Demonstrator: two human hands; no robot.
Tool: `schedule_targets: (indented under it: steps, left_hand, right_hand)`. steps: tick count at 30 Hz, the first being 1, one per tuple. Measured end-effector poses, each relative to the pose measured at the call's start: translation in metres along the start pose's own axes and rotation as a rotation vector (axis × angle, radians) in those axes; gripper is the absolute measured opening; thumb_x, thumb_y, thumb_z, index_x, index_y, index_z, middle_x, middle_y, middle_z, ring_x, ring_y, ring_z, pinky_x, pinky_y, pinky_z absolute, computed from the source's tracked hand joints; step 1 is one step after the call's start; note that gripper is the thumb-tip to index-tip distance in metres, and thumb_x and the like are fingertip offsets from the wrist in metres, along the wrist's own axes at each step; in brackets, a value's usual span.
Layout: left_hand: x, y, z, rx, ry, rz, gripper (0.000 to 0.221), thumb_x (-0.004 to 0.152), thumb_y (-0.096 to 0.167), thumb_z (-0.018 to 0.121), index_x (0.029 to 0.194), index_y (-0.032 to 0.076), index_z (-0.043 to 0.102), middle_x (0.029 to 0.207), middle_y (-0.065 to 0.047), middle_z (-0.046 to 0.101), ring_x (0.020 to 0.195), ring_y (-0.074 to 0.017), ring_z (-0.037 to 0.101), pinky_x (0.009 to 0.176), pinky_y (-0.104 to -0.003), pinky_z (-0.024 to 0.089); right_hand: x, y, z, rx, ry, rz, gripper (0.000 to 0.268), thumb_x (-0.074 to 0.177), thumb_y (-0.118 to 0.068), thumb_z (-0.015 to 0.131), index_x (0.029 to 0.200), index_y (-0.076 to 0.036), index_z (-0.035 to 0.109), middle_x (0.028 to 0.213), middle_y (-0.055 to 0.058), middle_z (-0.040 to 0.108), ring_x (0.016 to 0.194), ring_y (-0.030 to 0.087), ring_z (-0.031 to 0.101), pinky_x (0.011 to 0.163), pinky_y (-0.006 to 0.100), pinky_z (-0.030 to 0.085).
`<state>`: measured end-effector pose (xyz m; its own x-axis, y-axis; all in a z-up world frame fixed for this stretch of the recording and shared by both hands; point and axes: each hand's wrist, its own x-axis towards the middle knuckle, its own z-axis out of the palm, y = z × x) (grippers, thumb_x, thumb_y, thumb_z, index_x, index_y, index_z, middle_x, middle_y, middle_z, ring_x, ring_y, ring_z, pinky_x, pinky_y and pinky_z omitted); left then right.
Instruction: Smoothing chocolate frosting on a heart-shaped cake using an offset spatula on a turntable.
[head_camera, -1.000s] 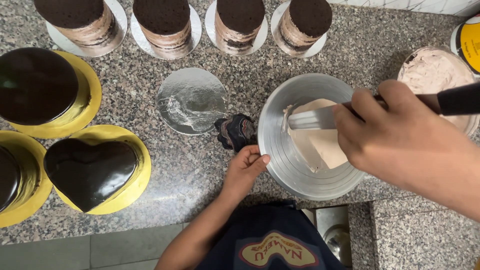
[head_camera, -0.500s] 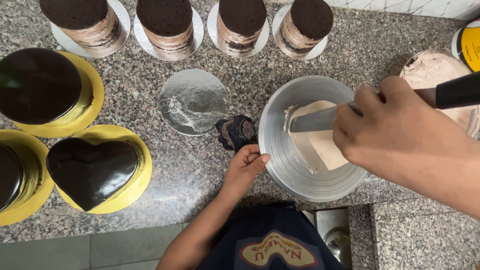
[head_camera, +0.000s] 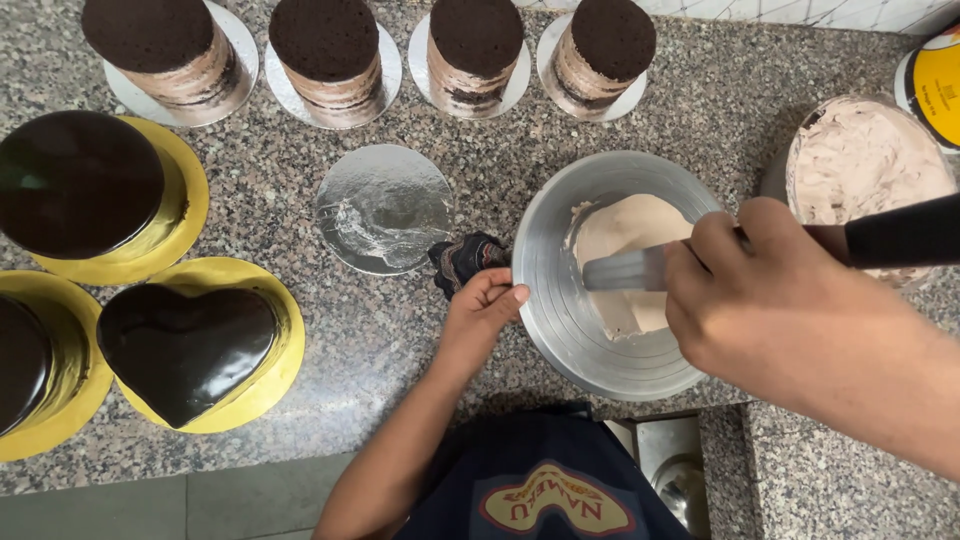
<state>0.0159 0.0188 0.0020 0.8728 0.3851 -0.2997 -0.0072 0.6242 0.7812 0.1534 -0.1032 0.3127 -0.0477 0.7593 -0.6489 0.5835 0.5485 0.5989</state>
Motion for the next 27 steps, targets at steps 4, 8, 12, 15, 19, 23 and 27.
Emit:
schedule_targets:
  steps: [4,8,12,15,19,23,27]
  left_hand:
    - [0.002,0.0,-0.002,0.011,-0.01,0.006,0.034,0.097,0.016,0.067,0.124,-0.004,0.061,0.1,-0.01,0.076,0.088,-0.0145,0.07,0.081,-0.031,0.057]
    - [0.0,0.003,0.0,0.028,-0.017,0.021,0.033,0.098,0.016,0.067,0.124,-0.004,0.061,0.1,-0.011,0.076,0.088,-0.0145,0.069,0.082,-0.031,0.056]
    - [-0.009,0.0,0.003,0.009,0.011,-0.05,0.032,0.096,0.017,0.066,0.122,-0.001,0.061,0.101,-0.01,0.076,0.09,-0.0139,0.071,0.086,-0.031,0.058]
    - [-0.018,-0.02,-0.005,0.025,-0.044,-0.045,0.027,0.097,0.017,0.067,0.118,-0.001,0.062,0.102,-0.011,0.075,0.09,-0.0162,0.07,0.084,-0.033,0.059]
    - [-0.024,-0.022,-0.007,-0.025,-0.204,-0.075,0.024,0.1,0.015,0.067,0.117,-0.001,0.062,0.108,-0.011,0.073,0.097,-0.0164,0.068,0.087,-0.034,0.056]
    - [-0.026,-0.005,0.001,0.006,-0.143,-0.069,0.027,0.097,0.016,0.067,0.118,0.001,0.062,0.109,-0.011,0.074,0.099,-0.0173,0.069,0.089,-0.035,0.057]
    - [-0.022,-0.004,0.0,-0.026,-0.123,-0.034,0.032,0.096,0.014,0.069,0.122,-0.001,0.06,0.112,-0.012,0.073,0.103,-0.0177,0.069,0.093,-0.036,0.055]
  right_hand:
    - [-0.006,-0.009,-0.001,0.035,-0.036,-0.004,0.016,0.083,-0.015,0.073,0.083,0.001,0.077,0.07,0.002,0.057,0.073,0.023,0.057,0.061,0.032,0.039]
    - [-0.014,-0.018,-0.005,0.12,-0.083,-0.062,0.021,0.085,-0.019,0.069,0.079,0.0,0.076,0.076,0.007,0.058,0.076,0.025,0.057,0.061,0.032,0.04]
    - [-0.027,-0.021,-0.004,0.347,-0.127,-0.092,0.02,0.085,-0.021,0.069,0.094,-0.004,0.074,0.089,0.003,0.063,0.09,0.027,0.061,0.071,0.037,0.045]
    - [-0.045,-0.025,0.032,0.433,0.233,0.169,0.04,0.068,-0.023,0.07,0.105,-0.015,0.077,0.101,0.0,0.074,0.09,0.022,0.067,0.082,0.042,0.052]
    - [-0.051,-0.013,0.036,0.362,0.33,0.312,0.024,0.086,-0.022,0.07,0.108,-0.026,0.077,0.118,0.001,0.074,0.102,0.025,0.069,0.078,0.034,0.047]
    - [-0.041,-0.002,0.006,0.206,0.312,0.378,0.035,0.072,-0.026,0.071,0.105,-0.016,0.079,0.112,-0.002,0.077,0.094,0.021,0.068,0.077,0.036,0.047]
    - [-0.026,-0.004,-0.004,0.079,0.109,0.195,0.018,0.081,-0.017,0.074,0.092,-0.003,0.079,0.093,0.001,0.069,0.081,0.019,0.061,0.068,0.03,0.041]
